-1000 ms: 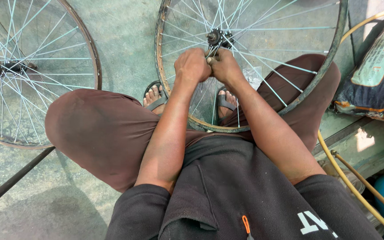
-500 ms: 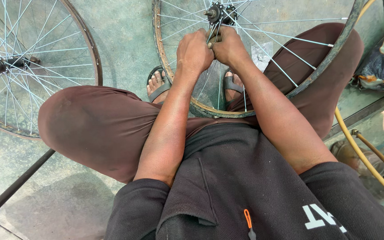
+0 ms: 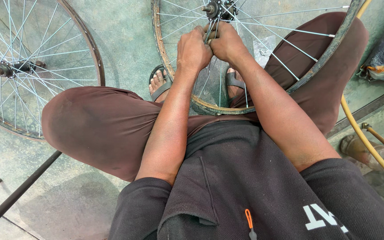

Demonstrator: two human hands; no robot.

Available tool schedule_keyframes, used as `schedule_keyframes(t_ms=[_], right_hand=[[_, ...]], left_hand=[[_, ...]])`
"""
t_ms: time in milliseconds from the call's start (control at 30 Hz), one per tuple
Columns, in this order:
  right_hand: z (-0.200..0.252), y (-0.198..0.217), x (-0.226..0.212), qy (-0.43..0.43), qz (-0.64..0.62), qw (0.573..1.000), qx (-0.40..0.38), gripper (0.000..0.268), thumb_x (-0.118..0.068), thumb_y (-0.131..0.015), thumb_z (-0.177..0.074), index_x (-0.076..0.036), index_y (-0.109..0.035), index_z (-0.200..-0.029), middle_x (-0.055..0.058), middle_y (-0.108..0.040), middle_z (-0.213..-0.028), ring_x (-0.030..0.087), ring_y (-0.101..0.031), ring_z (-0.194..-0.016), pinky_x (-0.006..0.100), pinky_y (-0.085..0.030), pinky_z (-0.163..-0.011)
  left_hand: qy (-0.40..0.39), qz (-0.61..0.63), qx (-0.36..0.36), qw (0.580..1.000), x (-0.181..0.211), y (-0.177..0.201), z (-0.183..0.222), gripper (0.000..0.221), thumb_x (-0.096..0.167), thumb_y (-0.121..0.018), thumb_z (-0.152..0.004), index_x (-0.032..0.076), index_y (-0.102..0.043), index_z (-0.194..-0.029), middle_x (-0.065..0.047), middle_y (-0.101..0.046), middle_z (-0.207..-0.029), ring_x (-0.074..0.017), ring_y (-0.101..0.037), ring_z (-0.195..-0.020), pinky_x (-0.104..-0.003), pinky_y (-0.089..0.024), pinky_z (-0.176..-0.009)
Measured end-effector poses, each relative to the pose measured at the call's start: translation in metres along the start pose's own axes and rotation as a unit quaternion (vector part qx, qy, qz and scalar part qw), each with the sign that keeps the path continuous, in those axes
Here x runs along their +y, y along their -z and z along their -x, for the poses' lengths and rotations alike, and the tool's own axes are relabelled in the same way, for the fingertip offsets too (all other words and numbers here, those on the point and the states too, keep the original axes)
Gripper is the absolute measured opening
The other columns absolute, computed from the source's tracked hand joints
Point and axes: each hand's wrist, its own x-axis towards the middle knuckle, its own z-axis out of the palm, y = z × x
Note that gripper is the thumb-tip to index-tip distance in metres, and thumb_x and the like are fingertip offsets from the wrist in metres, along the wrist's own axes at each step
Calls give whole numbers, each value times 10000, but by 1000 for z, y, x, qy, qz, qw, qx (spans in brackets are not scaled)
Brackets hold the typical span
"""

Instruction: The person sits on the ground and repairs a bicycle wheel by manually threading and tightening spokes into the rim, then rotates the wheel to check alignment.

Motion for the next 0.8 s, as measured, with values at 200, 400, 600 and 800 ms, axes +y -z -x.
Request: schedule_keyframes(t_ms=[200, 400, 600, 800], right_hand=[[4, -1, -9, -45, 12, 999, 10, 277, 36, -597, -871, -35, -677, -1127, 43, -741, -930, 131, -699, -830, 288, -557, -733], [13, -1, -28, -96, -34, 995, 6, 156, -23, -582, -939, -58, -653, -1073, 52, -699, -883, 137, -702, -770, 319, -602, -679], [10, -3, -22, -76, 39, 996, 24, 139, -31, -642, -925, -43, -620, -1062, 62, -705, -935, 131, -732, -795, 306, -630, -674], [-1, -8, 0, -47, -35, 998, 3, 118, -98, -565, -1039, -13, -566, -1121, 105, -697, -866, 166, -705, -697, 331, -600, -596]], left_hand=[[5, 37, -31, 999, -3, -2, 2, 325, 55, -633, -861, 67, -654, -1185, -279, -721, -937, -464, -695, -954, -527, -531, -864], [20, 92, -62, 994, -15, -1, -7, 101, 118, -680, -869, 42, -652, -931, -195, -754, -903, -357, -717, -872, -480, -529, -785], [50, 196, -87, 975, -21, -1, -8, 255, 213, -689, -963, 4, -595, -852, -181, -684, -784, -302, -662, -765, -430, -534, -722], [-9, 95, -31, 995, -15, 15, -7, 322, 303, -606, -1058, 19, -657, -913, -188, -720, -842, -402, -687, -827, -473, -526, -767]])
